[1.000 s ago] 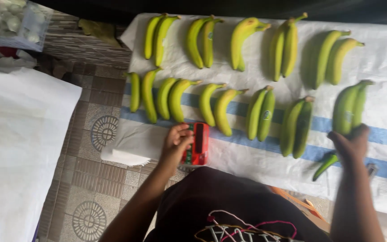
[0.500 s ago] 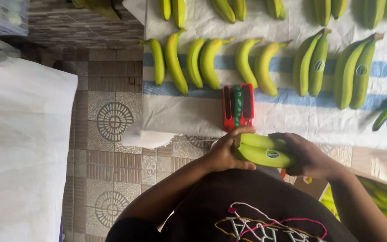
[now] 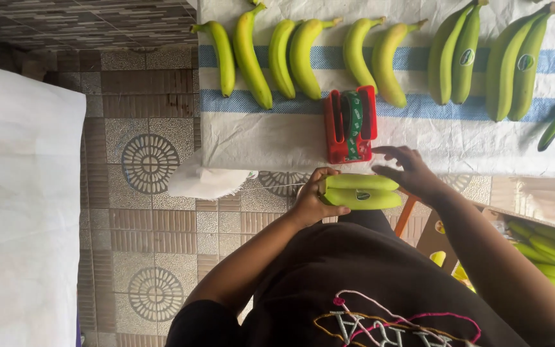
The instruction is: Bundling bunches of bananas together by wrapping green adhesive tape around the stems using a dispenser.
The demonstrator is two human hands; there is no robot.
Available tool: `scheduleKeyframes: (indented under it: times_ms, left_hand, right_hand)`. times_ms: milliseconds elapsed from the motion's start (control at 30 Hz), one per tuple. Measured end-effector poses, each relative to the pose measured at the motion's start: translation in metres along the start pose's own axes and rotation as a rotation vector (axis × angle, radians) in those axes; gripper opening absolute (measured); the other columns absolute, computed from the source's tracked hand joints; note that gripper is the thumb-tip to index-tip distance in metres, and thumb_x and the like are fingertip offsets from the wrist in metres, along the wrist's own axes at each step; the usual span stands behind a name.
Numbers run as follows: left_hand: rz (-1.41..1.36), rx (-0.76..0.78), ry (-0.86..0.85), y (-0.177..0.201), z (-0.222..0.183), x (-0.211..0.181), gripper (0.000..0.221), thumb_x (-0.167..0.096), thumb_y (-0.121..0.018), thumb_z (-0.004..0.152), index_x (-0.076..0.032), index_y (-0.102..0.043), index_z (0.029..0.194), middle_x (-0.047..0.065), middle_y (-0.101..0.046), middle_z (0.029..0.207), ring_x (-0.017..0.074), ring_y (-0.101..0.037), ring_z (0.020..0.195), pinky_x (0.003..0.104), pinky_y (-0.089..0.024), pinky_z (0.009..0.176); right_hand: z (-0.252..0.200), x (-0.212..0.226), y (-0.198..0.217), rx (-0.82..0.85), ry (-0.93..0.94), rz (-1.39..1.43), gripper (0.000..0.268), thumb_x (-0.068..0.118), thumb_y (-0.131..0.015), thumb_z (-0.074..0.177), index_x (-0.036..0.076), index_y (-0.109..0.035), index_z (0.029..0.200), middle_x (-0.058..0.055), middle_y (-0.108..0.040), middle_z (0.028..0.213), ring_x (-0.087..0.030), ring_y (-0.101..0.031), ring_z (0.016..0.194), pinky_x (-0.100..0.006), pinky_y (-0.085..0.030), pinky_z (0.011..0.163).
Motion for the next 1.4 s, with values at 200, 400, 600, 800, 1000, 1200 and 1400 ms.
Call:
scheduleKeyframes:
  times_ms: [200, 400, 600, 800, 1000, 1200, 1400]
  left_hand:
    - [-0.191, -0.055, -0.111, 0.004, 0.011, 0.017, 0.091, -0.017, -0.103, 0.054, -0.009, -0.051, 0.129, 0.006, -0.067, 0.121, 0.0166, -0.063, 0.111, 0.032, -0.048, 0.101]
    - [-0.304, -0.060, -0.123, -0.001, 0.012, 0.017, 0.090, -0.013, -0.101, 0.058, -0.008, -0.049, 0.130, 0.009, -0.069, 0.115, 0.0184, -0.065, 0.106, 0.035, -0.053, 0.095]
    - [-0.250, -0.108, -0.143, -0.006, 0.005, 0.005, 0.090, -0.016, -0.101, 0.057, -0.010, -0.050, 0.131, 0.005, -0.069, 0.112, 0.0145, -0.065, 0.102, 0.030, -0.051, 0.090]
    - [-0.154, -0.124, -0.178, 0.001, 0.013, 0.011, 0.092, -0.019, -0.102, 0.056, -0.010, -0.050, 0.131, 0.008, -0.069, 0.111, 0.0157, -0.064, 0.102, 0.030, -0.051, 0.088]
    - [-0.252, -0.119, -0.209, -0.001, 0.020, 0.027, 0.092, -0.016, -0.103, 0.055, -0.010, -0.051, 0.130, 0.008, -0.072, 0.112, 0.0123, -0.067, 0.100, 0.027, -0.056, 0.085]
    - [-0.235, -0.130, -0.226, -0.013, 0.014, 0.018, 0.087, -0.014, -0.101, 0.059, -0.009, -0.048, 0.129, 0.011, -0.071, 0.114, 0.0152, -0.069, 0.100, 0.029, -0.059, 0.084]
    - [-0.290, -0.135, -0.195, -0.019, 0.002, 0.032, 0.087, -0.009, -0.100, 0.060, -0.009, -0.046, 0.128, 0.013, -0.067, 0.124, 0.0194, -0.069, 0.107, 0.032, -0.061, 0.088]
  right_hand:
    - [0.044, -0.005, -0.032, -0.238, -0.223, 0.060, 0.044, 0.066, -0.065, 0.098, 0.035, -0.071, 0.128, -0.003, -0.072, 0.115, -0.031, -0.066, 0.111, -0.050, -0.045, 0.090]
    - [0.045, 0.013, -0.035, -0.363, -0.275, 0.185, 0.043, 0.060, -0.076, 0.094, 0.026, -0.076, 0.120, -0.003, -0.076, 0.107, -0.030, -0.073, 0.097, -0.049, -0.051, 0.080]
    - [-0.043, 0.070, -0.027, -0.490, -0.125, 0.144, 0.039, 0.049, -0.075, 0.100, 0.013, -0.077, 0.112, -0.012, -0.068, 0.105, -0.028, -0.055, 0.099, -0.045, -0.040, 0.085]
    - [-0.150, 0.033, -0.052, -0.401, -0.237, 0.479, 0.036, 0.041, -0.080, 0.093, 0.005, -0.080, 0.099, -0.020, -0.071, 0.095, -0.030, -0.060, 0.097, -0.047, -0.044, 0.091]
    - [-0.209, 0.000, -0.087, -0.303, -0.348, 0.720, 0.025, 0.022, -0.082, 0.090, -0.003, -0.078, 0.083, -0.022, -0.073, 0.101, -0.032, -0.063, 0.103, -0.047, -0.043, 0.099]
    - [-0.215, -0.001, -0.103, -0.326, -0.364, 0.854, 0.021, 0.014, -0.081, 0.090, -0.004, -0.075, 0.080, -0.015, -0.070, 0.086, -0.025, -0.063, 0.085, -0.038, -0.047, 0.083]
    - [-0.206, -0.022, -0.110, -0.328, -0.388, 0.816, 0.022, 0.021, -0.081, 0.091, 0.002, -0.076, 0.081, -0.011, -0.067, 0.072, -0.021, -0.061, 0.073, -0.035, -0.048, 0.074]
Point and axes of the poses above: each hand's wrist, its own z-axis towards the middle knuckle, its own y-axis out of the back of the hand, x = y × z, the point moved 5 cm from there along z, towards the middle knuckle
